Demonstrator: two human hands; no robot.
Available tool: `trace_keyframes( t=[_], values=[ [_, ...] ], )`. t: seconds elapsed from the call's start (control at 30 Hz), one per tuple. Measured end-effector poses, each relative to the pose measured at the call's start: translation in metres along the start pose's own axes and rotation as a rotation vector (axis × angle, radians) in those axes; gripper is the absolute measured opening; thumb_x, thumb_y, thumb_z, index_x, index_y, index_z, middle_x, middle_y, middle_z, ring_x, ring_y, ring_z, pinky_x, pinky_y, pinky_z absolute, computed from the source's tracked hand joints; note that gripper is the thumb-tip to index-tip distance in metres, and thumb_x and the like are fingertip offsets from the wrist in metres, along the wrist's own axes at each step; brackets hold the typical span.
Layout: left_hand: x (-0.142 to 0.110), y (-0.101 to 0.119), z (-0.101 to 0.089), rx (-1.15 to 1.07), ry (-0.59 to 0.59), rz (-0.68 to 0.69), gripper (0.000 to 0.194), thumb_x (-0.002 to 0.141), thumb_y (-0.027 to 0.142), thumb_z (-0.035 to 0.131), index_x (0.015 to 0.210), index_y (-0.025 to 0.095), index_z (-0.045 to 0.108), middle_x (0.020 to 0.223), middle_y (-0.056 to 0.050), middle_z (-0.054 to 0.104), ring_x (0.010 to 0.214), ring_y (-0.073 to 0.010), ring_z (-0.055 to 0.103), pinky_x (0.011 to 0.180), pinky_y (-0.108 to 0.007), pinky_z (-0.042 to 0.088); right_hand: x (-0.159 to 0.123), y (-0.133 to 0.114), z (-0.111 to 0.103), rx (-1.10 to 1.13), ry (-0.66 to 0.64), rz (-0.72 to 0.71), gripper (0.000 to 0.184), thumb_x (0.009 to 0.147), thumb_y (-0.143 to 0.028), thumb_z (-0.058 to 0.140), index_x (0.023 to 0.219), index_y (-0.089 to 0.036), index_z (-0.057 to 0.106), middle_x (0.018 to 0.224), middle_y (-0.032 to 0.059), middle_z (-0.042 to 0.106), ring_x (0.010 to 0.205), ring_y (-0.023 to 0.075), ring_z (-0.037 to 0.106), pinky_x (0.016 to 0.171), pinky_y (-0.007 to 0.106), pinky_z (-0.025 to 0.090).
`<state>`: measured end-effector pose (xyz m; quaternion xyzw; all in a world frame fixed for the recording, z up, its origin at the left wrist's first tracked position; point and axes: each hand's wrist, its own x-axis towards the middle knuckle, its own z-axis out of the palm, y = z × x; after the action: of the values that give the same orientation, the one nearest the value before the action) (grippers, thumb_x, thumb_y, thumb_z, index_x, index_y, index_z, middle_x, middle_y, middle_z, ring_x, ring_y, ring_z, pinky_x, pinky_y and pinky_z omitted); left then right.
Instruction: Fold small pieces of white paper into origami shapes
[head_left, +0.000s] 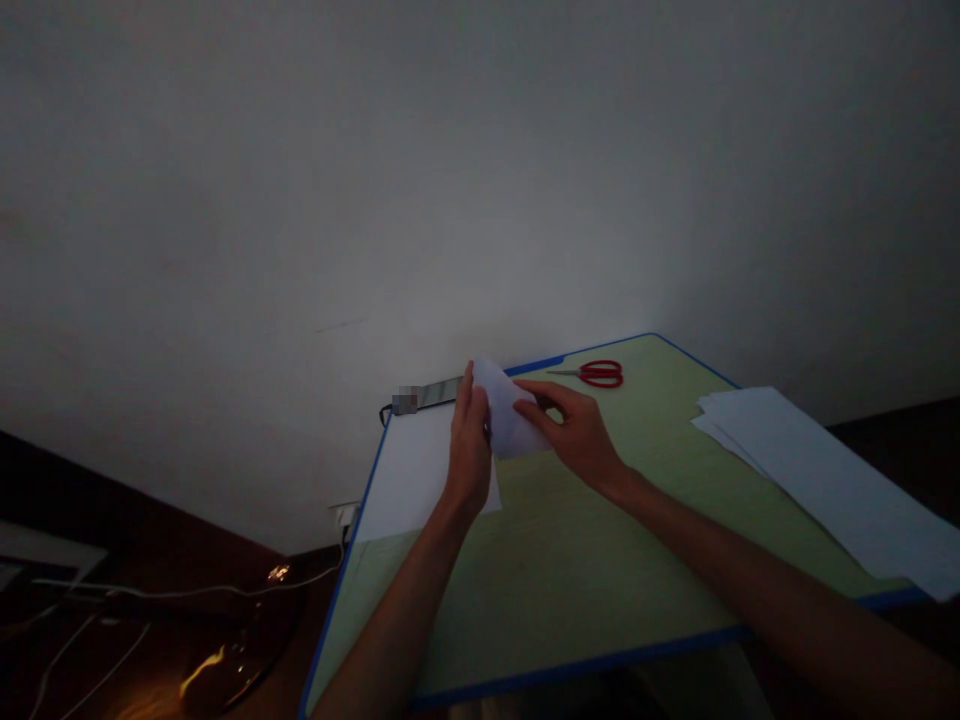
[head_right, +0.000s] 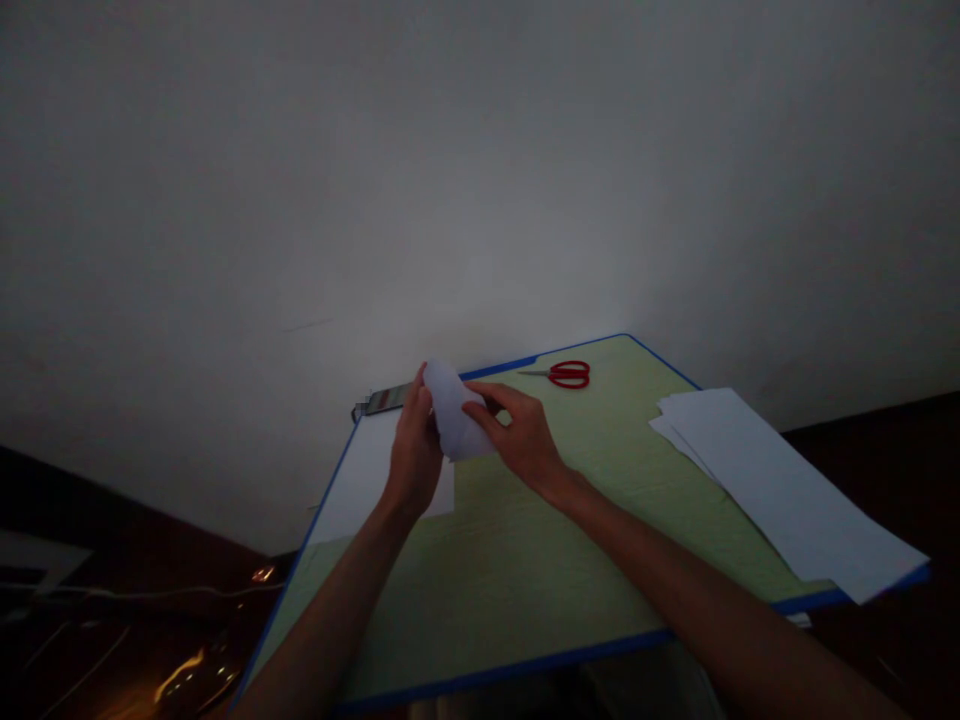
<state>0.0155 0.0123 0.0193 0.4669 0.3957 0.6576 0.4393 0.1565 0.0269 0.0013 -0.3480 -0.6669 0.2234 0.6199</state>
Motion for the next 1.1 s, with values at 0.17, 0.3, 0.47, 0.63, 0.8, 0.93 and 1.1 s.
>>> trace_keyframes(
  t=[0.17, 0.3, 0.47, 0.63, 0.8, 0.93, 1.1],
  values=[
    [0.0026, -0.0032, -0.0033, 0.03, -0.048, 0.052, 0.041, 0.091, 0.056, 0.063, 0.113, 0.022, 0.062, 0.095, -0.004, 0.065, 0.08, -0.0153, 0.062, 0.075, -0.027, 0.053, 0.0005, -0.0014, -0.0006, 0.013, -0.013, -0.006, 0.025, 0.09, -0.031, 0.07, 0.113, -0.022, 0.075, 0.103, 0.006, 0.078, 0.079, 0.018, 0.069, 0.079, 0.033, 0.058],
    [0.0015, -0.0038, -0.0026, 0.059, 0.021, 0.045, 0.04, 0.089, 0.057, 0.064, 0.103, 0.02, 0.058, 0.084, 0.0, 0.06, 0.069, -0.012, 0.057, 0.064, -0.024, 0.05, -0.0012, -0.0017, 0.0012, 0.05, -0.014, 0.018, 0.033, 0.089, -0.032, 0.072, 0.12, -0.022, 0.07, 0.093, 0.0031, 0.077, 0.075, 0.0161, 0.069, 0.076, 0.03, 0.057],
    [0.0, -0.003, -0.0019, 0.004, 0.025, -0.051, 0.057, 0.079, 0.057, 0.076, 0.115, 0.02, 0.051, 0.093, -0.004, 0.068, 0.078, -0.0163, 0.066, 0.071, -0.028, 0.052, -0.0024, -0.0023, 0.0024, 0.143, -0.068, 0.041, 0.035, 0.088, -0.038, 0.073, 0.118, -0.023, 0.066, 0.086, 0.0012, 0.076, 0.076, 0.0163, 0.071, 0.072, 0.028, 0.057],
    [0.0007, -0.0031, -0.0039, -0.022, 0.0, -0.073, 0.061, 0.075, 0.052, 0.081, 0.115, 0.02, 0.049, 0.092, -0.005, 0.07, 0.075, -0.0174, 0.068, 0.068, -0.028, 0.053, -0.0007, -0.0021, 0.0017, 0.134, -0.086, 0.002, 0.027, 0.087, -0.041, 0.074, 0.105, -0.021, 0.072, 0.091, 0.0037, 0.076, 0.078, 0.0171, 0.071, 0.075, 0.03, 0.057],
    [0.0009, -0.0029, -0.0028, -0.021, -0.009, -0.052, 0.061, 0.073, 0.051, 0.083, 0.116, 0.019, 0.053, 0.092, -0.005, 0.07, 0.077, -0.0174, 0.068, 0.069, -0.028, 0.052, -0.0009, -0.0052, 0.0015, 0.086, -0.113, -0.071, 0.028, 0.089, -0.038, 0.072, 0.112, -0.023, 0.074, 0.087, 0.0022, 0.071, 0.076, 0.0153, 0.063, 0.074, 0.03, 0.053],
    [0.0006, -0.0032, -0.0024, -0.012, 0.033, -0.05, 0.06, 0.072, 0.052, 0.083, 0.112, 0.018, 0.053, 0.094, -0.005, 0.07, 0.079, -0.0176, 0.068, 0.072, -0.029, 0.053, -0.0022, -0.0067, 0.0021, 0.076, -0.128, -0.111, 0.029, 0.095, -0.033, 0.065, 0.121, -0.022, 0.072, 0.085, 0.0024, 0.066, 0.077, 0.0148, 0.06, 0.073, 0.029, 0.052],
    [-0.0001, -0.0051, -0.0026, 0.013, 0.066, -0.048, 0.06, 0.074, 0.052, 0.082, 0.114, 0.02, 0.051, 0.093, -0.004, 0.069, 0.077, -0.0166, 0.068, 0.07, -0.029, 0.053, -0.0035, -0.0063, 0.0036, 0.119, -0.1, -0.046, 0.026, 0.094, -0.032, 0.066, 0.115, -0.02, 0.074, 0.091, 0.0055, 0.072, 0.081, 0.0163, 0.065, 0.076, 0.031, 0.054]
  ],
)
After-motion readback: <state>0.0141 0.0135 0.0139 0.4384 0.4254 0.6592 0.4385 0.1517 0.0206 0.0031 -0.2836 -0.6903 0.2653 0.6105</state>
